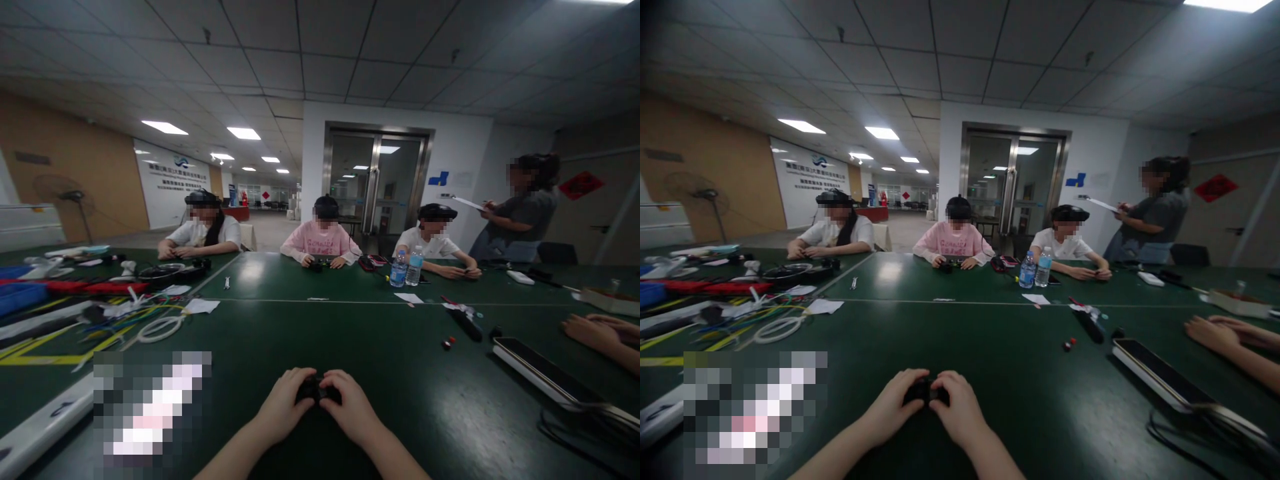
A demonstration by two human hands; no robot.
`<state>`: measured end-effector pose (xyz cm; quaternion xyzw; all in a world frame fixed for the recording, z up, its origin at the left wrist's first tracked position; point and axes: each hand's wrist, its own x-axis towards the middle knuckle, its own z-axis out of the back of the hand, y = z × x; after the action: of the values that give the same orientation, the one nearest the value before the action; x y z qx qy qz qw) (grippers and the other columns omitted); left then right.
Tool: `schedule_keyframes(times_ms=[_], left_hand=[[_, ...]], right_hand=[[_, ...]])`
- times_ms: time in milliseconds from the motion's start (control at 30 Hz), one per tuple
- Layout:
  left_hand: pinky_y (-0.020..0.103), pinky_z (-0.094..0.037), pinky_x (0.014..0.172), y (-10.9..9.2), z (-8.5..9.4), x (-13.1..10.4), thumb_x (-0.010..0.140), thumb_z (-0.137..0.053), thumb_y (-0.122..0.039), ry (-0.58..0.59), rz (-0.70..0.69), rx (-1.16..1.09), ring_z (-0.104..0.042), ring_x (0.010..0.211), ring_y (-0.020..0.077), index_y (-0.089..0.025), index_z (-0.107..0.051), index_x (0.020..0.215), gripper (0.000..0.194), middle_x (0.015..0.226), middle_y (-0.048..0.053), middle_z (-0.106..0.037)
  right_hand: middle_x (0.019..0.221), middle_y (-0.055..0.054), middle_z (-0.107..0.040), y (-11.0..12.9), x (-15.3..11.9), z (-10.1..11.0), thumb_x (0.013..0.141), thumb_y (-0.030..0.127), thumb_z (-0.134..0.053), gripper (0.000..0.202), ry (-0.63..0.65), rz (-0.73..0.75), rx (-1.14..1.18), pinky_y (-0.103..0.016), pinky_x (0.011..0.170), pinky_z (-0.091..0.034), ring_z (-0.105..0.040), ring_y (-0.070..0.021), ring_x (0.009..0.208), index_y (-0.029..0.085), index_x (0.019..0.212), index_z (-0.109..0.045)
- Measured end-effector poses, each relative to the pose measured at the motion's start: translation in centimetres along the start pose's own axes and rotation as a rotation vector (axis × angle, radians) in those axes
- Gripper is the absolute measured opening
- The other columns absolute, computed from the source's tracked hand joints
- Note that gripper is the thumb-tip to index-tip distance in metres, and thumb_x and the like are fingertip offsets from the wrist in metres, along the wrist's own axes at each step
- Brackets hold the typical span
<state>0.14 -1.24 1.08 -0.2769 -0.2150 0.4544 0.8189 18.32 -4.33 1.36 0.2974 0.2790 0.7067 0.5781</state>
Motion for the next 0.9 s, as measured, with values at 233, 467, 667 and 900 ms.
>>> schedule_keyframes(times_ms=[233,467,667,900], left_hand=[[0.032,-0.038,0.094,0.6,-0.2,0.1,0.077,-0.054,-0.025,-0.015,-0.026,0.0,-0.048,0.109,0.019,-0.025,-0.05,0.121,0.044,0.118,0.002,-0.054],[0.034,-0.037,0.095,0.9,-0.2,0.1,0.078,-0.051,-0.028,-0.005,-0.015,-0.004,-0.047,0.111,0.0206,-0.025,-0.049,0.122,0.044,0.122,0.003,-0.052],[0.034,-0.037,0.097,0.3,0.1,-0.1,0.078,-0.052,-0.025,0.003,0.016,-0.013,-0.046,0.112,0.0194,-0.026,-0.049,0.122,0.045,0.123,0.002,-0.051],[0.035,-0.035,0.099,0.3,0.0,0.0,0.078,-0.052,-0.025,0.006,0.007,0.008,-0.046,0.114,0.0196,-0.026,-0.048,0.124,0.046,0.125,0.002,-0.051]], right_hand=[[0.119,-0.001,-0.052,0.7,-0.4,0.5,0.076,0.021,-0.054,0.02,-0.002,-0.01,0.004,-0.035,0.098,-0.034,-0.046,-0.0185,0.116,0.025,0.094,-0.061],[0.112,-0.002,-0.057,0.4,-0.3,0.8,0.08,0.022,-0.048,0.025,-0.039,-0.101,0.052,-0.033,0.094,-0.04,-0.052,-0.0175,0.108,0.024,0.104,-0.057],[0.115,-0.003,-0.057,-1.2,0.0,1.1,0.082,0.022,-0.044,0.033,-0.115,-0.121,0.081,-0.035,0.094,-0.041,-0.052,-0.0187,0.11,0.023,0.114,-0.053],[0.12,-0.006,-0.056,-1.6,0.1,1.9,0.084,0.024,-0.037,0.036,-0.267,-0.12,0.041,-0.038,0.097,-0.041,-0.051,-0.0206,0.114,0.02,0.117,-0.051]])
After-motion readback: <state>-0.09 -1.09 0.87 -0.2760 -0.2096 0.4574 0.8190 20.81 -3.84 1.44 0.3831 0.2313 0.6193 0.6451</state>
